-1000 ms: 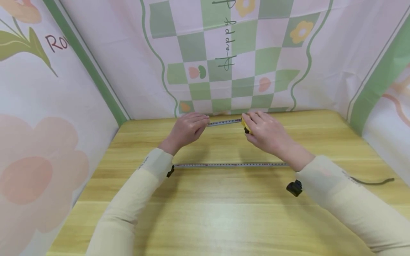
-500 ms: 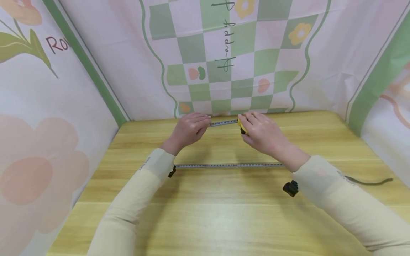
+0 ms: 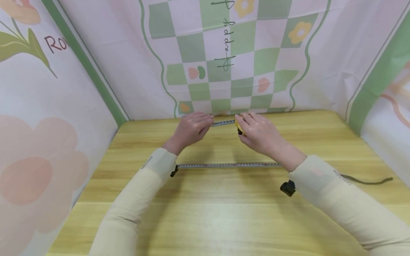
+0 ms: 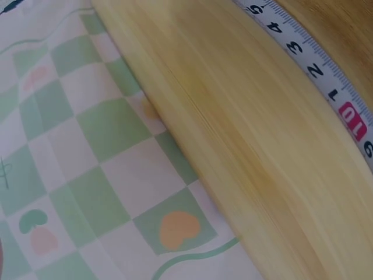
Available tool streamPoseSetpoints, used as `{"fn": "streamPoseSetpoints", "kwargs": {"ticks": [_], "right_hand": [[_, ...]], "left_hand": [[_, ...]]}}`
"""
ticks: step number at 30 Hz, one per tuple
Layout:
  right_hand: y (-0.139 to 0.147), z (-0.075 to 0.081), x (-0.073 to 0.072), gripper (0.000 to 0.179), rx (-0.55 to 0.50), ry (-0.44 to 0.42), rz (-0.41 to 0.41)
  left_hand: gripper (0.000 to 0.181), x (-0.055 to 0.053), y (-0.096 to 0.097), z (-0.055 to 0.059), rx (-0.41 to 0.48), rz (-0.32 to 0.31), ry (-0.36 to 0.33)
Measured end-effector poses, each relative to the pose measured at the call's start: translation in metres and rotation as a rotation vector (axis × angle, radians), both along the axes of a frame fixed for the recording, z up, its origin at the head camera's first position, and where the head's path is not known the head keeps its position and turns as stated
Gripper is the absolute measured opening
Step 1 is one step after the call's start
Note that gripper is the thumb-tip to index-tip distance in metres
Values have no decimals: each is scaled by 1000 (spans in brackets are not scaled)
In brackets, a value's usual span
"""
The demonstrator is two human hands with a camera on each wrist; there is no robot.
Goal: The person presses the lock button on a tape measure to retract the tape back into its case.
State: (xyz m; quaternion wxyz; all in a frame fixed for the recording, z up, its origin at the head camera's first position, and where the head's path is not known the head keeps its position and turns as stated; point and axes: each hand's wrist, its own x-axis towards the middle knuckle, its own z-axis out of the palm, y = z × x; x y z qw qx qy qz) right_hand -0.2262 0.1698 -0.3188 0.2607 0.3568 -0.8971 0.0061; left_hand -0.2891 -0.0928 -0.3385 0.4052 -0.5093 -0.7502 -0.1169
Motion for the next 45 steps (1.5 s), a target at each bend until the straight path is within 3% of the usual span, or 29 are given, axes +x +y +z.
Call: {"fn": "streamPoseSetpoints", "kwargs": {"ticks": [27,45], "right_hand": [[-12,0,-1,58,-16,46,40],[-18,1,4,56,-8,44,39]], "left_hand": [[15,-2,13,1,-5,-9,22],[15,-1,23,2,-13,-26,2]]}}
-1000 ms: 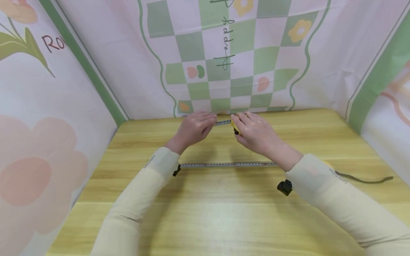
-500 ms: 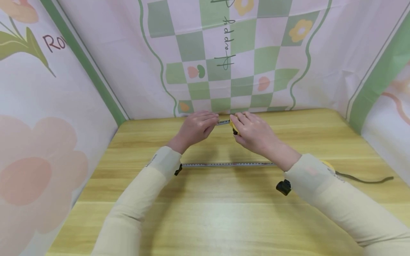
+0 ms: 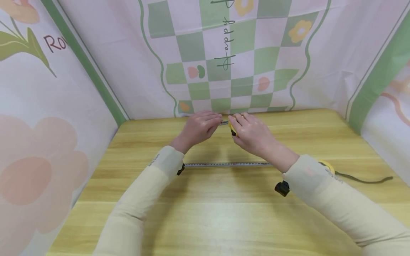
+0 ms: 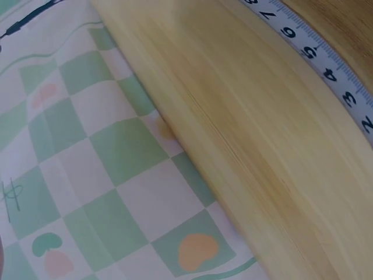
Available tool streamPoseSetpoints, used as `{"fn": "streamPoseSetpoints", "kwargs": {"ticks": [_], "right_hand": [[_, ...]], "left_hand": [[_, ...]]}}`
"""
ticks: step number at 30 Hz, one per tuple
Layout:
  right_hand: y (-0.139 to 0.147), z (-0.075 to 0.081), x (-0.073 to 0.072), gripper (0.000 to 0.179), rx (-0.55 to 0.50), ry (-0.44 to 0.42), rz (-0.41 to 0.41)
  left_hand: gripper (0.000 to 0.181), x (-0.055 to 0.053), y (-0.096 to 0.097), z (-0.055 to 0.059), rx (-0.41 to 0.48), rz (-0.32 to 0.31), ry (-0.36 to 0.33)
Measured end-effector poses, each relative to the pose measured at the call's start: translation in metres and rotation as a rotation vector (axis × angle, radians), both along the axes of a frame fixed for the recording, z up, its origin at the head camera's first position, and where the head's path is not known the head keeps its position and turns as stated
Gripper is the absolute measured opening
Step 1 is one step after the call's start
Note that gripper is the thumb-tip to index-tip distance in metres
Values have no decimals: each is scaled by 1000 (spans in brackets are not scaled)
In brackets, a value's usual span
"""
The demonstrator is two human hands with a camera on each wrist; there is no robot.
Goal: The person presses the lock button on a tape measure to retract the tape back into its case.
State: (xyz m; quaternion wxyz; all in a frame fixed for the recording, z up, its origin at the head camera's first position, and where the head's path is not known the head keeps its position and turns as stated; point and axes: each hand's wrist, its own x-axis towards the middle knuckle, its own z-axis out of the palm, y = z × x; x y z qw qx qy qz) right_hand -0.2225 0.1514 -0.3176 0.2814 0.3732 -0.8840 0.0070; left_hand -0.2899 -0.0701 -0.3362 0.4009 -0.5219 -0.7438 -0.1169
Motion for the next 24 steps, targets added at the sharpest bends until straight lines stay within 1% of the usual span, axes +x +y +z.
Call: {"fn": "streamPoseSetpoints", "kwargs": {"ticks": [8,14,19,24], "right_hand": [[-2,-2,1,56,6,20,16],[-3,-3,2,56,-11,41,36],[-3,-4,1,55,-15,56,51],[-4,-5,1,54,-18,66,53]], "left_hand": [[15,0,4,-2,-18,7,9],[16,1,6,-2,-22,7,6],[17,3,7,-1,-29,19,2],[18,3,8,-2,-30,24,-2]]}}
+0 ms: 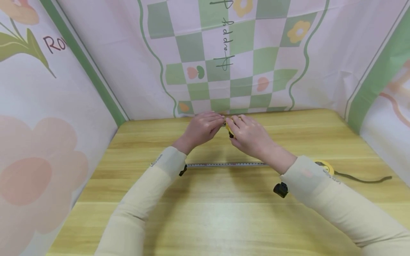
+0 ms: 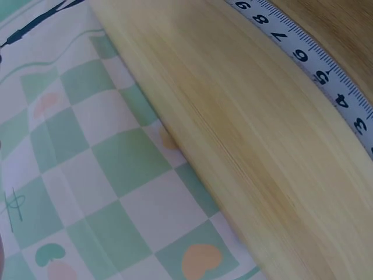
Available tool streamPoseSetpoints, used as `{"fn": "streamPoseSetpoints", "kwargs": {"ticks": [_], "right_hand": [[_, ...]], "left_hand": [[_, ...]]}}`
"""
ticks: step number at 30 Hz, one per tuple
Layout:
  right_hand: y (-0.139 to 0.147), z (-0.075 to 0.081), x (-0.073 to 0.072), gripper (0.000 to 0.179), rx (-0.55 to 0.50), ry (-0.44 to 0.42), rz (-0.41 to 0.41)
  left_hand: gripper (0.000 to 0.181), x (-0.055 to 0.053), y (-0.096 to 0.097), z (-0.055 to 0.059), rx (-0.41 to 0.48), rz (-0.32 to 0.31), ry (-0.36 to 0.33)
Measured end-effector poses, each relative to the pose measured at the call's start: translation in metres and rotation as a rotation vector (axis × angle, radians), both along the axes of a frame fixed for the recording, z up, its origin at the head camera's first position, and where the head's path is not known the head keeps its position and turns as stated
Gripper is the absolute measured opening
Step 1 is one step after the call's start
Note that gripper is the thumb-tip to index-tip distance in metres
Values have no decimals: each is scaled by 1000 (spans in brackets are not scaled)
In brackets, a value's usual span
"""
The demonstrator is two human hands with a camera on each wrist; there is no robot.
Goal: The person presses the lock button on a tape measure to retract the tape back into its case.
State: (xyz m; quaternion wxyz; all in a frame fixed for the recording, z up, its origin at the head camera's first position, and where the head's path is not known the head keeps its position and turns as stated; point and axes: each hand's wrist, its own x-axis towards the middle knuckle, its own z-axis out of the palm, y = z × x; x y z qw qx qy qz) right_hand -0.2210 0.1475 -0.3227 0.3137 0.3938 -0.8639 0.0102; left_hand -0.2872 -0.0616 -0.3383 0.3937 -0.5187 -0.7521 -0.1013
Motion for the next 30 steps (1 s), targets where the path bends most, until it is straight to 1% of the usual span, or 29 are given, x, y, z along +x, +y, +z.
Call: {"fn": "streamPoseSetpoints", "kwargs": {"ticks": [9,20,30], "right_hand": [[-1,0,1,55,12,-6,-14],[-2,-1,2,56,11,-11,-5],[-2,-3,0,57,9,6,-1]], "left_hand": [[19,0,1,-2,3,11,-8],[20,2,3,-1,-4,33,-29],[20,4,3,-1,-2,30,-41]]}}
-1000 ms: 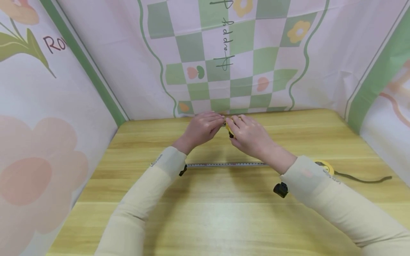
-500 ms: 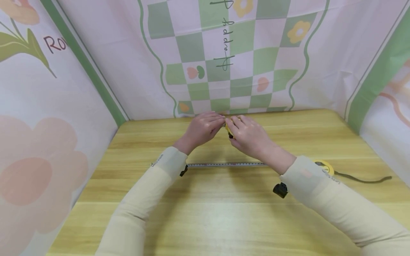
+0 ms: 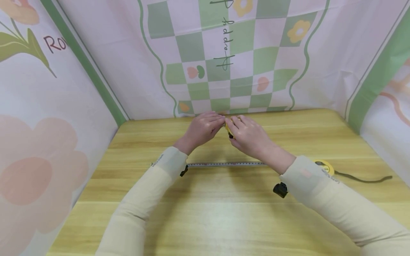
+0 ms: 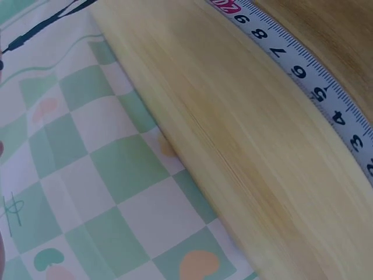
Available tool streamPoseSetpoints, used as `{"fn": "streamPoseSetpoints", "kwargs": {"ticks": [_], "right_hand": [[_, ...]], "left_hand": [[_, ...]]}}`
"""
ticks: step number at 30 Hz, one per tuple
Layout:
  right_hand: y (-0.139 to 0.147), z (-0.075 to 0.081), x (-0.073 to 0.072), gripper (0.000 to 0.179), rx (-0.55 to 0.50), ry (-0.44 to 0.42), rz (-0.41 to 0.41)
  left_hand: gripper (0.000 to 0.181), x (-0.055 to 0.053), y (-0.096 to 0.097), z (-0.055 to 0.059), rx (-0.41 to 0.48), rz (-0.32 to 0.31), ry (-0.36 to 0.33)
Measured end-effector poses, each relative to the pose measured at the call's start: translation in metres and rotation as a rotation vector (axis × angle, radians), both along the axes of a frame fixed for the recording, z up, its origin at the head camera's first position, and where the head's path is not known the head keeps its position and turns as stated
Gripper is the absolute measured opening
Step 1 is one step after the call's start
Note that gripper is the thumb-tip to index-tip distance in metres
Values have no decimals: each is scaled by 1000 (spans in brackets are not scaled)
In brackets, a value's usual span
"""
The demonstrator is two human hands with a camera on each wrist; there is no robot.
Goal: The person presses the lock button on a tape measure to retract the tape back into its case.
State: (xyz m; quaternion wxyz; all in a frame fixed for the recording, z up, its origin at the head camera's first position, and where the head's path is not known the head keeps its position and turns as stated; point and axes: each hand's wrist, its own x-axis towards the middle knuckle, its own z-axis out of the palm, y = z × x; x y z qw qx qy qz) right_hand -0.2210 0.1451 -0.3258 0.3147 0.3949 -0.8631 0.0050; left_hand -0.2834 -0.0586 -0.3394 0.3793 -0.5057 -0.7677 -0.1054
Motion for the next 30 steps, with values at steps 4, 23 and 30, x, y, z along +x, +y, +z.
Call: {"fn": "streamPoseSetpoints", "kwargs": {"ticks": [4,23,30], "right_hand": [[0,0,0,57,-4,14,10],[4,-2,-2,55,-24,11,10],[3,-5,-1,57,-30,-19,4]], "left_hand": [[21,2,1,0,15,3,-39],[30,13,23,-13,791,-193,-1550],[31,17,29,-15,879,-223,-1849]]}}
